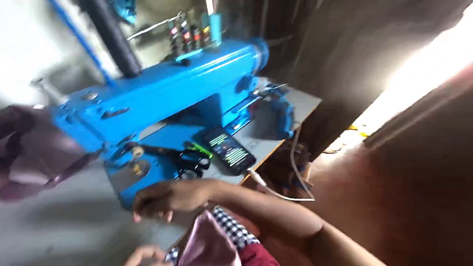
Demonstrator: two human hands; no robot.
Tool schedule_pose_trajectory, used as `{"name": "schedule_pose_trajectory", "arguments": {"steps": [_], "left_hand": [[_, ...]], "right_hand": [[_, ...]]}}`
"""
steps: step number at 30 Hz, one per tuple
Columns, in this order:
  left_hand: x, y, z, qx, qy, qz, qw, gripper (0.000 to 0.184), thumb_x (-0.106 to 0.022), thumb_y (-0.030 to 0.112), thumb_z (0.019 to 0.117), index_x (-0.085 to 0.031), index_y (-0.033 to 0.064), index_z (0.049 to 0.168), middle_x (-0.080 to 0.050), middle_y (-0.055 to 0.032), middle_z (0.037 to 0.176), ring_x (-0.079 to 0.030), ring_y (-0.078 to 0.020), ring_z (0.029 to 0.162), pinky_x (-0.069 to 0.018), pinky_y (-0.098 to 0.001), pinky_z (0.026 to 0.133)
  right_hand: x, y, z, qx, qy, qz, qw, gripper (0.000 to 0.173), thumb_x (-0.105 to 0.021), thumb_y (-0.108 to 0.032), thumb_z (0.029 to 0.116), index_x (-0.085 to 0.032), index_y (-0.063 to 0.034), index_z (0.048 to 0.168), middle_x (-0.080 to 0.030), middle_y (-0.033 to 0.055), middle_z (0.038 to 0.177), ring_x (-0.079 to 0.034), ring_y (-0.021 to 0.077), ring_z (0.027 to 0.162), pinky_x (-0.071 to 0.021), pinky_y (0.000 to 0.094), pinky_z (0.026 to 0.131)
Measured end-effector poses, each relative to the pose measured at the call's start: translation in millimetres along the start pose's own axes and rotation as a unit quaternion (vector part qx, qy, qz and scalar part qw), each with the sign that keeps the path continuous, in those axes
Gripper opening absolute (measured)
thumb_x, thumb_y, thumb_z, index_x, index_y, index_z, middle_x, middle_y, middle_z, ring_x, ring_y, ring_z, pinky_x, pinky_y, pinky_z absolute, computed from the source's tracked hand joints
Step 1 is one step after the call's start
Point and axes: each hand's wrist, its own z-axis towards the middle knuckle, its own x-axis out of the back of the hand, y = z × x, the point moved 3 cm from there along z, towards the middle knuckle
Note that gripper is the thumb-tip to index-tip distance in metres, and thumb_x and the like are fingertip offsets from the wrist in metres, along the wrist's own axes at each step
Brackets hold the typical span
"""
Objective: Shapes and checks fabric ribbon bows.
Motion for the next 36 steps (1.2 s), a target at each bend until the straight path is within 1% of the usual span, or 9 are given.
{"name": "schedule_pose_trajectory", "arguments": {"steps": [3,6,11,14,18,25,29,33,36], "left_hand": [[-11.8,-38.3,-2.8,0.028,0.214,0.145,0.966,0.011,-0.073,0.013,0.0844,-0.076,0.0028,0.088,-0.07,-0.0119,0.096,-0.069,-0.014,0.086,-0.0579,-0.0266,0.076],[-2.0,-52.1,3.1,0.075,0.32,0.156,0.932,0.013,-0.072,0.015,0.0862,-0.07,0.0024,0.09,-0.069,-0.0102,0.089,-0.067,-0.0127,0.079,-0.0571,-0.0283,0.072],[5.7,-77.6,-3.6,0.139,0.245,-0.051,0.958,0.02,-0.071,0.019,0.0931,-0.068,0.0034,0.105,-0.071,-0.0011,0.093,-0.068,-0.0021,0.083,-0.0578,-0.0212,0.078],[2.7,-80.2,-1.5,0.119,0.247,-0.13,0.953,0.013,-0.068,0.015,0.0939,-0.064,0.0042,0.1,-0.068,0.0028,0.084,-0.065,0.0009,0.077,-0.0552,-0.0176,0.073],[5.4,-74.0,8.5,0.125,0.297,-0.257,0.911,0.026,-0.075,0.006,0.0872,-0.059,0.0041,0.107,-0.074,0.0011,0.093,-0.071,-0.0042,0.085,-0.0595,-0.0224,0.079],[21.6,-70.6,9.1,0.203,0.318,-0.366,0.851,0.047,-0.075,-0.004,0.0849,-0.053,0.0,0.126,-0.071,-0.0042,0.104,-0.071,-0.0092,0.095,-0.0603,-0.0262,0.085],[20.9,-74.0,7.6,0.182,0.333,-0.335,0.863,0.03,-0.073,-0.003,0.0862,-0.061,-0.0009,0.114,-0.072,-0.0035,0.099,-0.071,-0.0081,0.092,-0.0599,-0.0262,0.085],[16.3,-72.6,11.8,0.154,0.327,-0.309,0.88,0.028,-0.073,-0.003,0.0853,-0.064,-0.0024,0.111,-0.073,-0.0043,0.099,-0.071,-0.0075,0.092,-0.0598,-0.0253,0.085],[15.9,-71.8,13.7,0.159,0.323,-0.317,0.878,0.03,-0.073,-0.002,0.0854,-0.063,-0.002,0.113,-0.073,-0.0036,0.098,-0.071,-0.0074,0.091,-0.0601,-0.0259,0.085]], "right_hand": [[-6.9,-35.4,16.6,0.088,0.007,-0.139,0.986,0.022,-0.047,-0.001,0.1044,-0.064,0.007,0.116,-0.063,0.0099,0.089,-0.053,0.0057,0.071,-0.0453,0.021,0.065],[-29.7,-40.5,11.6,0.134,0.025,-0.157,0.978,0.019,-0.047,-0.005,0.1039,-0.062,-0.0007,0.116,-0.058,0.0017,0.079,-0.054,0.002,0.068,-0.0465,0.0177,0.062],[-49.9,30.0,-15.2,0.076,0.145,-0.108,0.981,0.023,-0.052,-0.011,0.1023,-0.061,-0.0003,0.121,-0.062,-0.0035,0.084,-0.054,-0.0044,0.067,-0.0462,0.0123,0.061],[-55.6,52.9,-14.7,0.055,0.197,-0.154,0.967,0.024,-0.058,-0.014,0.0985,-0.065,-0.0009,0.117,-0.059,-0.0026,0.077,-0.051,-0.0028,0.062,-0.0449,0.0122,0.058],[-49.4,58.2,2.5,0.104,0.247,-0.198,0.943,0.02,-0.062,-0.016,0.0975,-0.069,-0.0005,0.107,-0.064,0.0034,0.085,-0.054,-0.0003,0.068,-0.0469,0.0132,0.063],[-44.1,55.3,16.8,0.13,0.203,-0.207,0.948,0.024,-0.063,-0.019,0.0989,-0.068,-0.0004,0.113,-0.061,0.0004,0.075,-0.053,-0.0002,0.062,-0.0463,0.014,0.06],[-40.5,50.9,15.8,0.103,0.198,-0.292,0.93,0.018,-0.061,-0.02,0.0974,-0.073,-0.0068,0.1,-0.068,0.0028,0.077,-0.062,0.0094,0.067,-0.0537,0.0266,0.065],[-38.6,47.4,17.4,0.091,0.169,-0.312,0.93,0.016,-0.065,-0.017,0.094,-0.073,-0.0035,0.097,-0.07,0.0134,0.097,-0.066,0.0303,0.093,-0.0522,0.0519,0.083],[-31.9,48.5,18.1,0.078,0.163,-0.264,0.948,0.019,-0.063,-0.018,0.095,-0.07,-0.0009,0.1,-0.068,0.0108,0.094,-0.061,0.0133,0.073,-0.0524,0.0283,0.065]]}}
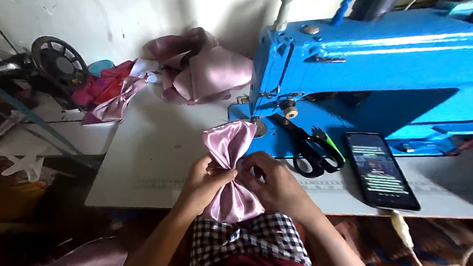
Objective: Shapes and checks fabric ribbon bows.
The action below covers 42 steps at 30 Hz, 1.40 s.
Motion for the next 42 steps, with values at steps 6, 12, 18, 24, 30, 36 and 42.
{"name": "schedule_pose_trajectory", "arguments": {"steps": [6,12,18,24,30,36,42], "left_hand": [[-2.6,-0.2,-1.7,-0.025,0.002,-0.02,0.999,0.025,-0.072,-0.005,0.085,-0.064,-0.0015,0.108,-0.074,-0.0022,0.093,-0.072,-0.0073,0.087,-0.0609,-0.0252,0.083],[-6.4,-1.7,-4.2,-0.061,-0.029,-0.012,0.998,0.027,-0.075,-0.006,0.0827,-0.065,-0.0018,0.107,-0.076,-0.0032,0.092,-0.074,-0.0086,0.085,-0.062,-0.0261,0.081],[-9.8,2.1,-8.3,-0.048,-0.01,-0.028,0.998,0.019,-0.07,-0.001,0.0886,-0.066,0.0002,0.107,-0.074,-0.0009,0.094,-0.071,-0.0067,0.089,-0.0599,-0.0248,0.084],[0.0,4.0,-9.4,-0.044,-0.017,-0.014,0.999,0.018,-0.072,0.0,0.0875,-0.068,0.0005,0.105,-0.074,-0.0015,0.092,-0.072,-0.0073,0.086,-0.0609,-0.025,0.082],[-2.9,2.0,-15.1,-0.042,-0.097,0.055,0.993,0.023,-0.076,0.002,0.0846,-0.068,0.0014,0.106,-0.074,0.0017,0.089,-0.071,-0.0033,0.08,-0.0604,-0.0211,0.075],[-8.7,-1.1,-16.1,-0.053,-0.116,0.063,0.99,0.023,-0.077,0.004,0.0844,-0.07,0.0013,0.106,-0.075,0.001,0.09,-0.071,-0.0045,0.08,-0.0605,-0.0214,0.075],[-10.7,-5.9,-18.5,-0.076,-0.115,0.07,0.988,0.016,-0.074,0.006,0.0886,-0.069,0.0006,0.102,-0.074,0.0005,0.086,-0.071,-0.0041,0.077,-0.0599,-0.021,0.073]], "right_hand": [[3.4,0.8,2.0,-0.051,-0.011,0.259,0.965,0.009,-0.057,-0.007,0.0962,-0.063,-0.0041,0.103,-0.064,-0.0065,0.082,-0.059,-0.0029,0.069,-0.0509,0.0144,0.064],[3.7,-8.4,9.1,-0.14,0.016,0.28,0.95,0.018,-0.065,-0.025,0.0995,-0.063,-0.0084,0.107,-0.059,-0.0111,0.069,-0.049,-0.0047,0.056,-0.0396,0.0133,0.052],[-3.9,-10.3,15.2,-0.148,0.075,0.326,0.931,0.004,-0.066,-0.011,0.0957,-0.068,-0.0098,0.092,-0.066,-0.0074,0.073,-0.056,-0.0024,0.059,-0.0457,0.015,0.054],[2.7,-1.2,0.4,-0.08,0.16,0.134,0.975,0.026,-0.071,-0.034,0.095,-0.072,-0.0088,0.1,-0.07,-0.0059,0.081,-0.064,-0.0017,0.069,-0.0551,0.0187,0.064],[57.0,-37.6,17.4,0.065,0.081,-0.063,0.993,0.048,-0.066,-0.047,0.0952,-0.072,-0.0057,0.119,-0.072,0.0075,0.109,-0.067,0.0176,0.102,-0.0555,0.0393,0.088],[43.0,-45.3,42.5,0.118,-0.009,0.008,0.993,0.016,-0.066,-0.022,0.0975,-0.073,-0.0119,0.088,-0.065,-0.007,0.074,-0.057,-0.0023,0.063,-0.0477,0.017,0.057],[19.8,-32.5,58.7,0.079,0.091,-0.111,0.987,0.028,-0.062,-0.026,0.0977,-0.064,-0.0108,0.074,-0.054,-0.0004,0.061,-0.054,0.0141,0.053,-0.0418,0.0356,0.048]]}}
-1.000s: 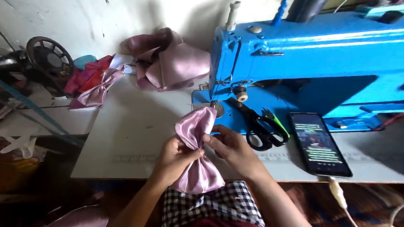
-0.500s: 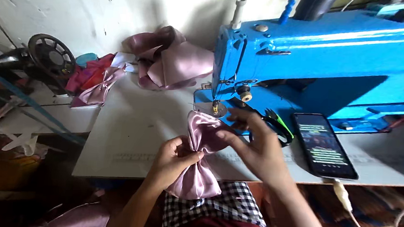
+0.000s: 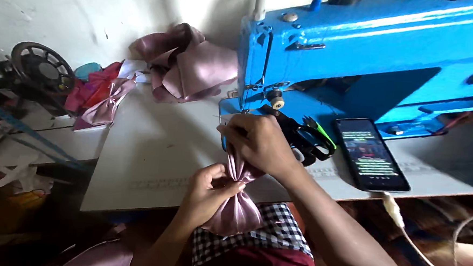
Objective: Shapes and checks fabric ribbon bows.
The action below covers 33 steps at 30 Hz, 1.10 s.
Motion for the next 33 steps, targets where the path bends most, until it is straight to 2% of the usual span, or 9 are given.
{"name": "schedule_pose_trajectory", "arguments": {"steps": [3,5,8,11,15,18,22,29,33], "left_hand": [[3.7,-2.3,0.3,0.012,0.008,-0.04,0.999,0.015,-0.072,0.005,0.091,-0.068,-0.0002,0.104,-0.073,-0.0013,0.087,-0.07,-0.0062,0.079,-0.0597,-0.0232,0.076],[10.1,1.2,-1.6,0.018,0.025,-0.099,0.995,0.016,-0.069,0.003,0.0922,-0.067,-0.0006,0.108,-0.074,-0.003,0.091,-0.072,-0.0094,0.085,-0.0609,-0.0269,0.081],[19.2,6.8,-4.1,0.012,0.049,-0.16,0.986,0.017,-0.066,0.0,0.093,-0.066,0.0002,0.11,-0.075,-0.0033,0.094,-0.073,-0.0116,0.088,-0.0614,-0.0295,0.085],[16.4,6.3,-1.9,-0.004,0.063,-0.158,0.985,0.017,-0.066,0.0,0.0929,-0.066,-0.0001,0.11,-0.075,-0.004,0.096,-0.074,-0.0127,0.09,-0.0617,-0.031,0.087],[6.1,5.9,3.9,-0.022,0.087,-0.127,0.988,0.02,-0.069,0.0,0.0917,-0.066,-0.0003,0.111,-0.075,-0.0037,0.095,-0.073,-0.0107,0.09,-0.0611,-0.0288,0.086],[7.5,7.9,3.7,-0.034,0.094,-0.109,0.989,0.021,-0.069,0.001,0.0922,-0.066,0.0002,0.113,-0.075,-0.0024,0.098,-0.072,-0.0091,0.091,-0.0604,-0.0271,0.087],[12.5,7.9,-1.0,-0.029,0.086,-0.101,0.991,0.02,-0.065,0.002,0.0957,-0.064,0.0005,0.116,-0.074,-0.002,0.101,-0.071,-0.0093,0.094,-0.0596,-0.0275,0.089],[5.6,4.4,1.0,-0.013,0.111,-0.089,0.99,0.017,-0.064,0.004,0.0962,-0.063,0.0017,0.113,-0.073,-0.0016,0.097,-0.071,-0.008,0.092,-0.0588,-0.0264,0.086],[8.2,7.2,0.5,-0.023,0.139,-0.107,0.984,0.012,-0.063,0.0,0.0949,-0.065,0.0023,0.106,-0.073,-0.0003,0.092,-0.071,-0.007,0.088,-0.0588,-0.0248,0.084]], "right_hand": [[7.4,4.6,4.8,-0.015,-0.024,-0.015,0.999,0.035,-0.062,-0.035,0.1009,-0.067,-0.0092,0.078,-0.056,0.0025,0.061,-0.056,0.0183,0.053,-0.0445,0.0406,0.048],[27.9,6.8,-0.1,-0.028,-0.008,0.038,0.999,0.036,-0.054,-0.036,0.1059,-0.069,-0.0085,0.087,-0.058,0.0,0.064,-0.055,0.0113,0.054,-0.0467,0.0329,0.049],[54.0,15.6,-26.9,-0.103,0.024,0.219,0.97,0.04,-0.04,-0.035,0.1109,-0.071,-0.0096,0.109,-0.072,-0.0037,0.088,-0.069,0.0056,0.077,-0.0606,0.0261,0.07],[38.2,25.0,-57.9,-0.126,0.051,0.306,0.942,0.028,-0.047,-0.028,0.1086,-0.071,-0.013,0.11,-0.074,-0.0061,0.098,-0.071,0.0063,0.088,-0.0619,0.0273,0.08],[-5.8,20.6,-76.4,-0.119,-0.064,0.4,0.907,0.024,-0.047,-0.02,0.1085,-0.064,-0.0059,0.118,-0.071,-0.0058,0.105,-0.066,0.0007,0.101,-0.0557,0.0248,0.095],[-13.6,13.9,-75.3,-0.115,-0.132,0.404,0.898,0.028,-0.042,-0.022,0.1106,-0.064,-0.0046,0.115,-0.068,-0.0071,0.097,-0.063,-0.0052,0.09,-0.0541,0.016,0.084],[-4.9,12.1,-74.1,-0.109,-0.133,0.313,0.934,0.022,-0.055,-0.022,0.1058,-0.069,-0.0053,0.108,-0.063,-0.0084,0.082,-0.054,-0.008,0.069,-0.0461,0.0106,0.064],[-2.9,-3.3,-80.3,-0.083,-0.045,0.18,0.979,0.02,-0.06,-0.023,0.1008,-0.073,-0.0082,0.106,-0.051,-0.0099,0.062,-0.04,-0.0065,0.051,-0.0342,0.0116,0.049],[-4.9,-12.1,-91.3,-0.044,-0.011,0.153,0.987,0.02,-0.057,-0.016,0.0992,-0.072,-0.004,0.106,-0.055,-0.0056,0.06,-0.043,-0.004,0.05,-0.0372,0.0128,0.048]]}}
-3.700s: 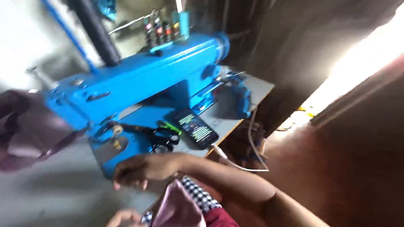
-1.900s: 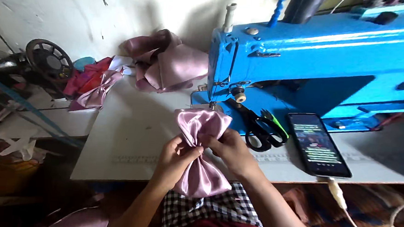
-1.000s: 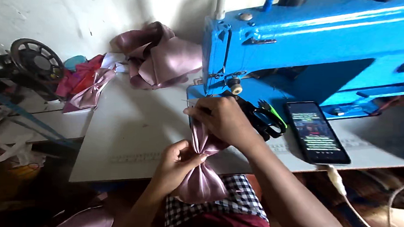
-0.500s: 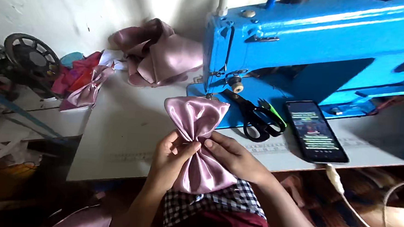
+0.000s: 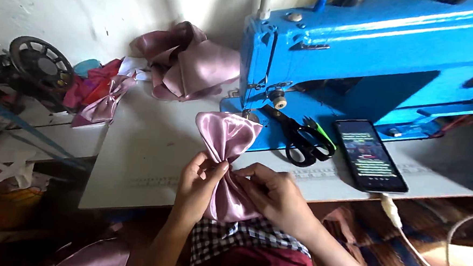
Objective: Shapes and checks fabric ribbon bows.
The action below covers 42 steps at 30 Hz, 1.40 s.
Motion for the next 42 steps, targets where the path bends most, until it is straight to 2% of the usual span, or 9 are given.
{"name": "schedule_pose_trajectory", "arguments": {"steps": [6,11,14,18,22,25,28,35,42], "left_hand": [[3.8,4.2,-1.4,-0.019,-0.012,-0.036,0.999,0.014,-0.059,-0.002,0.0969,-0.064,0.0011,0.11,-0.074,-0.0024,0.092,-0.074,-0.0126,0.083,-0.0636,-0.0311,0.08],[12.4,6.7,-4.0,-0.005,-0.055,0.02,0.998,0.023,-0.069,0.004,0.0911,-0.066,0.0048,0.114,-0.075,0.0009,0.099,-0.073,-0.0106,0.088,-0.0631,-0.0297,0.081],[17.5,3.4,-10.7,-0.019,-0.039,0.021,0.999,0.026,-0.075,0.006,0.086,-0.07,0.012,0.111,-0.077,0.004,0.098,-0.074,-0.0103,0.085,-0.064,-0.0289,0.079],[14.1,1.3,-13.1,0.007,-0.051,-0.001,0.999,0.02,-0.063,-0.001,0.0935,-0.07,0.0138,0.105,-0.079,0.0002,0.094,-0.077,-0.0133,0.086,-0.0633,-0.0292,0.083],[0.8,-8.9,-13.1,0.083,-0.11,-0.094,0.986,0.015,-0.068,0.018,0.0971,-0.075,0.0186,0.111,-0.079,-0.0017,0.104,-0.076,-0.013,0.096,-0.0616,-0.0276,0.087],[-5.7,-14.3,-18.0,0.116,-0.125,-0.113,0.979,0.013,-0.07,0.025,0.096,-0.076,0.0271,0.108,-0.077,0.0073,0.099,-0.072,-0.0009,0.085,-0.0602,-0.0188,0.075],[-6.8,-15.0,-21.0,0.089,-0.14,-0.078,0.983,0.014,-0.064,0.021,0.0994,-0.074,0.0289,0.105,-0.075,0.0119,0.093,-0.068,0.0043,0.076,-0.0568,-0.0134,0.066],[-2.3,2.2,-24.6,0.137,-0.133,-0.117,0.975,0.022,-0.062,0.006,0.0977,-0.078,0.0206,0.102,-0.079,0.0014,0.095,-0.075,-0.0066,0.086,-0.0616,-0.0229,0.08],[-10.1,8.0,-30.4,0.092,-0.114,-0.087,0.985,0.028,-0.063,-0.001,0.0944,-0.077,0.0217,0.104,-0.079,0.0044,0.095,-0.075,-0.0067,0.085,-0.0628,-0.0251,0.081]], "right_hand": [[11.4,11.1,-0.3,0.034,0.025,-0.014,0.999,0.02,-0.055,-0.012,0.1003,-0.071,0.0001,0.104,-0.058,-0.003,0.064,-0.043,-0.0062,0.052,-0.0365,0.0098,0.05],[28.8,8.4,8.7,0.08,0.051,-0.155,0.983,0.02,-0.058,-0.015,0.1002,-0.076,-0.0055,0.102,-0.073,0.0059,0.085,-0.067,0.0097,0.075,-0.0549,0.0213,0.072],[41.8,12.0,8.1,0.059,0.099,-0.176,0.978,0.017,-0.062,-0.015,0.0977,-0.077,-0.0063,0.098,-0.074,0.0052,0.087,-0.068,0.011,0.079,-0.056,0.0223,0.074],[49.3,9.2,4.0,0.04,0.139,0.045,0.988,0.013,-0.065,-0.007,0.0965,-0.072,0.0031,0.097,-0.072,0.0047,0.089,-0.066,0.0026,0.083,-0.0563,0.0192,0.08],[37.2,-2.5,4.8,0.04,0.109,0.386,0.915,0.006,-0.061,-0.01,0.1008,-0.065,-0.0067,0.102,-0.074,-0.0003,0.101,-0.069,0.0064,0.099,-0.0568,0.0278,0.091],[19.4,-16.3,3.2,0.039,0.05,0.504,0.861,0.001,-0.059,-0.011,0.1028,-0.059,-0.011,0.103,-0.072,-0.0034,0.086,-0.069,0.0027,0.081,-0.0569,0.0225,0.075],[13.1,-27.0,-2.2,0.055,0.044,0.466,0.882,0.003,-0.058,-0.004,0.1014,-0.056,-0.0017,0.101,-0.061,-0.0048,0.08,-0.057,-0.0059,0.072,-0.0488,0.0125,0.067],[23.5,-28.5,-17.6,0.069,0.039,0.367,0.927,0.01,-0.06,-0.003,0.1005,-0.057,0.007,0.1,-0.056,0.0006,0.076,-0.05,-0.0061,0.073,-0.0415,0.0099,0.069],[42.1,-23.3,-23.1,0.122,0.059,0.132,0.982,0.017,-0.057,-0.008,0.1041,-0.061,0.0067,0.098,-0.067,0.0119,0.085,-0.064,0.005,0.079,-0.0523,0.0152,0.075]]}}
